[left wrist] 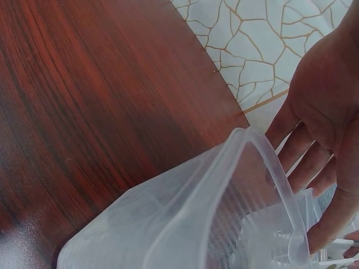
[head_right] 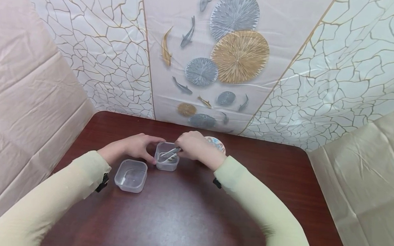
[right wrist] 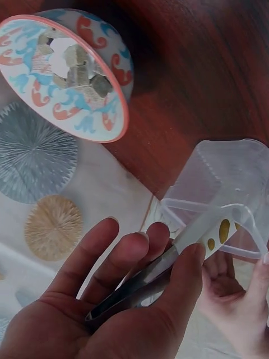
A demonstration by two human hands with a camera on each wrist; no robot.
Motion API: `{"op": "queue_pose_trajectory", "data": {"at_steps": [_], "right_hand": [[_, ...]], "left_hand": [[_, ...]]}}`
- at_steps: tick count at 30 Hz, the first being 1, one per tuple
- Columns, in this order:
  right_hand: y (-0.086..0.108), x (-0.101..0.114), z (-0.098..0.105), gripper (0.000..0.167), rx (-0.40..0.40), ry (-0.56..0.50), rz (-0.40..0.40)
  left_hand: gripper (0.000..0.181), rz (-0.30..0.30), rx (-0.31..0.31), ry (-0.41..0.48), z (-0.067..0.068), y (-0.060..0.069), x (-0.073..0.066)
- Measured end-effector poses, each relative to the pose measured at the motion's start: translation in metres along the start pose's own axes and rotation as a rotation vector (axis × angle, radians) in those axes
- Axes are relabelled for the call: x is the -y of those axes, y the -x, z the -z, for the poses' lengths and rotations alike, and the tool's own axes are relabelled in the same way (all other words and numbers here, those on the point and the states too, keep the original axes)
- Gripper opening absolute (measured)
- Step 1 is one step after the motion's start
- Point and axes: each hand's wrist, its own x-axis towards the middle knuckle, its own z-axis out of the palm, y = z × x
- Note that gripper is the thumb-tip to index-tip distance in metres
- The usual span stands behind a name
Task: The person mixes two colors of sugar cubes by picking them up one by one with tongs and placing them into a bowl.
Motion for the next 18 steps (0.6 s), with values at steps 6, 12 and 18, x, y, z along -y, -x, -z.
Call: {"op": "queue_pose_trajectory", "data": {"at_steps": [6, 12, 18], "right_hand": [[-0.007, 0.003, -0.003, 0.01, 0.012, 0.023, -0.002], [-0.011, 0.0, -0.007, 0.014, -0.033, 0.034, -0.016], [-0.013, 0.001, -0.007, 0.013, -0.016, 0.011, -0.011]], "left_hand": [[0.087, 0.002, 0.003, 0.001, -0.001, -0.002, 0.001], [0.086, -0.003, 0.002, 0.021, -0.002, -0.002, 0.001], [0.085, -0.001, 0.002, 0.024, -0.001, -0.002, 0.002]]}}
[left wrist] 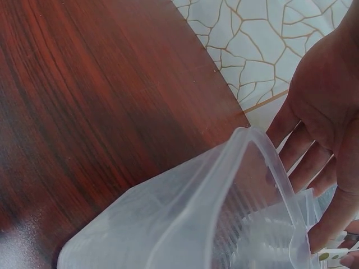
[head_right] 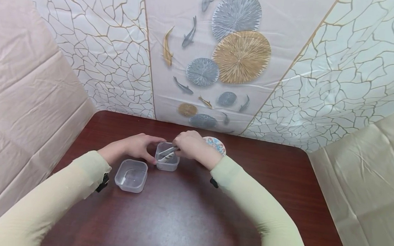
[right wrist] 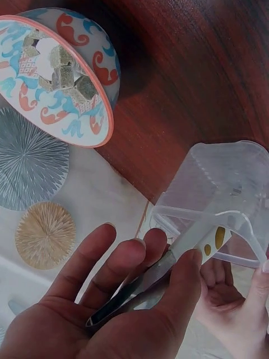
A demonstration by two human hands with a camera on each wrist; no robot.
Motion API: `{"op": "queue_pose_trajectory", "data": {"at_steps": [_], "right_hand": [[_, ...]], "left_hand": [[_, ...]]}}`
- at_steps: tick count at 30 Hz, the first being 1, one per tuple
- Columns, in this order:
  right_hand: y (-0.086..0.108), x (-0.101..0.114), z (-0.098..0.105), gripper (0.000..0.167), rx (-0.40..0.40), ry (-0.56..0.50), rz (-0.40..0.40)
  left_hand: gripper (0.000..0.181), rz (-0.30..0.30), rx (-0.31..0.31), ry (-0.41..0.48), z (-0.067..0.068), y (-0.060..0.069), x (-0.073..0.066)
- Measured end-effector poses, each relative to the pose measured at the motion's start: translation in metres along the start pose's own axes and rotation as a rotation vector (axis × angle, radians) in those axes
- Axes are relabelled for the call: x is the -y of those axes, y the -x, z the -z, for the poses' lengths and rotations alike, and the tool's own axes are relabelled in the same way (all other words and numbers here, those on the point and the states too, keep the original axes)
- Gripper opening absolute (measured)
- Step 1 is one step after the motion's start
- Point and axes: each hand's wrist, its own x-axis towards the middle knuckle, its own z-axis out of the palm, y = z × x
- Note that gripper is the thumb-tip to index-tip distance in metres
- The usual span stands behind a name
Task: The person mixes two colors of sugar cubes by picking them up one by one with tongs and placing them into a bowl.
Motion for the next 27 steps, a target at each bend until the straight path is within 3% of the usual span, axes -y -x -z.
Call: {"op": "queue_pose_trajectory", "data": {"at_steps": [6, 11, 15, 18, 27], "right_hand": [[-0.001, 0.003, 0.0, 0.007, 0.033, 0.014, -0.007], [0.006, 0.001, 0.002, 0.011, -0.012, -0.007, -0.001], [0.019, -0.003, 0.009, 0.014, -0.061, -0.062, 0.0], [0.031, -0.007, 0.017, 0.007, -0.078, -0.099, -0.02], [0.068, -0.027, 0.028, 0.011, -0.176, -0.111, -0.065]], "left_hand": [[0.086, 0.0, -0.005, -0.006, -0.001, 0.0, 0.0], [0.086, -0.002, -0.004, -0.014, -0.002, -0.002, 0.001], [0.088, -0.002, -0.006, -0.031, -0.003, -0.002, 0.001], [0.088, 0.001, -0.009, -0.034, -0.002, -0.002, 0.001], [0.086, -0.029, -0.03, -0.023, -0.001, 0.002, 0.001]]}}
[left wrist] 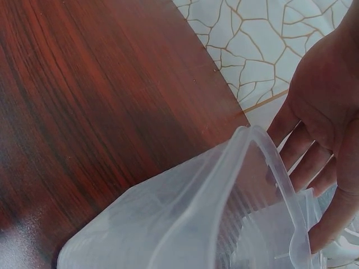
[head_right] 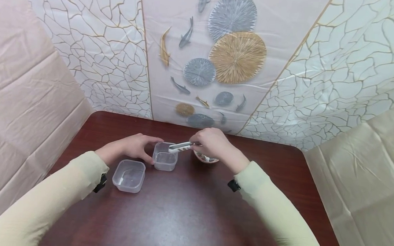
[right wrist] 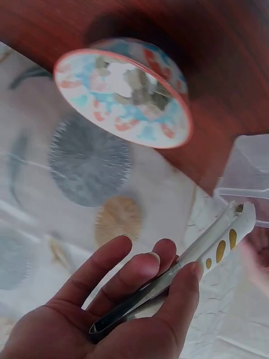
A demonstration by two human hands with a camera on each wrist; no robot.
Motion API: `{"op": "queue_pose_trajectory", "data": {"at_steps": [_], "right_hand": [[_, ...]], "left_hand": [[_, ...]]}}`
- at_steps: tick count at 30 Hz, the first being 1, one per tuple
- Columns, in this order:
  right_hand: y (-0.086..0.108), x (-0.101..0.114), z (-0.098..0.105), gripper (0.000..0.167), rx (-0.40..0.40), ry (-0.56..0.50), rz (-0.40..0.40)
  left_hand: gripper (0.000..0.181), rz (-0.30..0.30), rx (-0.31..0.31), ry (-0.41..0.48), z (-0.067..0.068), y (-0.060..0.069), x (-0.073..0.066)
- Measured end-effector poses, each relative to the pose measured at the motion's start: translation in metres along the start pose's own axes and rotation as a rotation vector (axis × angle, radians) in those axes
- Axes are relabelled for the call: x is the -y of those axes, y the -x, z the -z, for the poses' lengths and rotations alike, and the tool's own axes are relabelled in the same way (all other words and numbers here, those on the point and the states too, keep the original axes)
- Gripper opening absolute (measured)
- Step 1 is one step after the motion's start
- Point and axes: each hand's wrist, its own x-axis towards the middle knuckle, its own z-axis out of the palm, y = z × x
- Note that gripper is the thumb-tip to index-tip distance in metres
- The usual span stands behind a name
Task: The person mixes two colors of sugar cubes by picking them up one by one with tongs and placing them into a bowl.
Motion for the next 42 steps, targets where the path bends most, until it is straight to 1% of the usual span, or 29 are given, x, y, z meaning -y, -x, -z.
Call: {"op": "queue_pose_trajectory", "data": {"at_steps": [3, 7, 13, 21, 27, 36, 42], "right_hand": [[0.012, -0.008, 0.005, 0.014, -0.01, -0.002, -0.035], [0.03, -0.017, 0.011, 0.016, -0.001, 0.003, -0.087], [0.055, -0.03, 0.02, 0.018, 0.006, 0.005, -0.152], [0.081, -0.046, 0.029, 0.019, 0.006, 0.053, -0.236], [0.091, -0.057, 0.027, 0.021, 0.029, 0.081, -0.277], [0.092, -0.071, 0.011, 0.022, 0.051, 0.082, -0.32], [0.092, -0.073, 0.011, 0.025, 0.059, 0.074, -0.333]], "left_hand": [[0.086, -0.01, -0.008, 0.0, 0.0, 0.0, 0.001], [0.087, -0.016, -0.009, -0.005, -0.001, 0.0, 0.002], [0.087, -0.011, 0.0, 0.0, -0.001, -0.001, 0.002], [0.087, -0.005, 0.005, 0.007, 0.0, 0.0, 0.0], [0.087, -0.011, 0.004, 0.014, 0.0, 0.0, -0.001], [0.086, -0.008, -0.002, 0.014, -0.001, 0.001, -0.001], [0.087, -0.002, -0.002, 0.003, 0.0, 0.001, -0.002]]}}
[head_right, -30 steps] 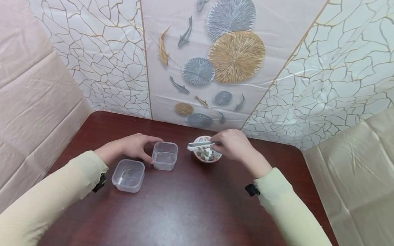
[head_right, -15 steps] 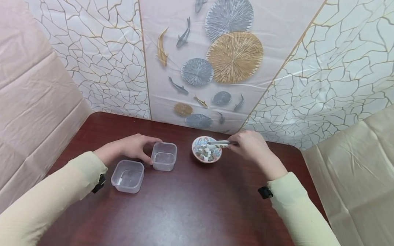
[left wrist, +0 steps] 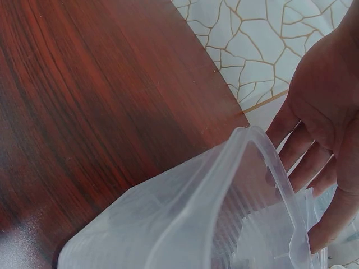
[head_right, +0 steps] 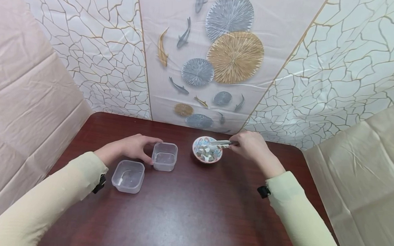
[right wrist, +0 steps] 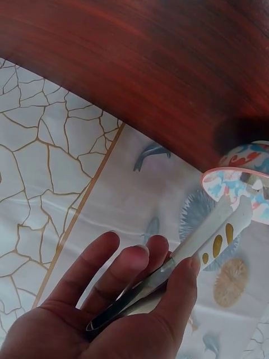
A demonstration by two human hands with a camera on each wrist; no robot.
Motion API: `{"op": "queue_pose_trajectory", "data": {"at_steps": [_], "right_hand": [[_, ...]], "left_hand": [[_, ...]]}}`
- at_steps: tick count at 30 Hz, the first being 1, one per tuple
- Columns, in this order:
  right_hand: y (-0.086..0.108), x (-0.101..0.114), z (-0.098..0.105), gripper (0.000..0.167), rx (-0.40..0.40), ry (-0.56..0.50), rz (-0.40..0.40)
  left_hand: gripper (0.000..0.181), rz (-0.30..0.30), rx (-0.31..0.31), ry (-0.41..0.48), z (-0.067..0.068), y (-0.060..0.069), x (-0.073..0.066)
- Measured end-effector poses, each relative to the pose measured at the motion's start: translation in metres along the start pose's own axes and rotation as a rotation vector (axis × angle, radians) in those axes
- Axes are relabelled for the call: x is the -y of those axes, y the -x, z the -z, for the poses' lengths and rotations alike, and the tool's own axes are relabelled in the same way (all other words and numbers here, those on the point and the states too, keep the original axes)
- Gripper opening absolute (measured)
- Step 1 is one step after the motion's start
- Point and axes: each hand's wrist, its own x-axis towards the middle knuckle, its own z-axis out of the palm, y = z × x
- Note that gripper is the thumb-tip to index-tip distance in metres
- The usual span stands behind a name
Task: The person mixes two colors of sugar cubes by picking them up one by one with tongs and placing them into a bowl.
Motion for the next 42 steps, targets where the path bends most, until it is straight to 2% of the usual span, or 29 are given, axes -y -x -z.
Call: {"op": "queue_pose_trajectory", "data": {"at_steps": [5, 9, 17, 25, 31, 37, 42], "right_hand": [[0.0, 0.003, 0.004, 0.025, -0.005, -0.019, -0.004], [-0.003, 0.012, 0.007, 0.025, -0.02, -0.05, 0.028], [-0.021, 0.046, 0.01, 0.026, -0.051, -0.088, 0.134], [-0.047, 0.083, 0.009, 0.023, -0.032, -0.084, 0.248], [-0.064, 0.105, 0.005, 0.014, 0.037, -0.047, 0.323], [-0.085, 0.122, 0.002, 0.004, 0.147, 0.025, 0.343], [-0.098, 0.133, -0.005, 0.007, 0.221, 0.048, 0.356]], "left_hand": [[0.088, 0.005, 0.004, -0.004, 0.0, 0.0, 0.0], [0.087, 0.005, 0.005, -0.003, 0.0, 0.0, 0.0], [0.086, -0.003, 0.003, 0.007, 0.0, 0.0, -0.001], [0.087, 0.007, 0.01, 0.002, 0.0, -0.001, 0.0], [0.086, 0.008, 0.014, -0.001, 0.001, -0.003, 0.0], [0.085, 0.011, 0.011, 0.004, 0.002, -0.002, 0.0], [0.085, 0.011, 0.017, 0.012, 0.0, -0.003, 0.001]]}}
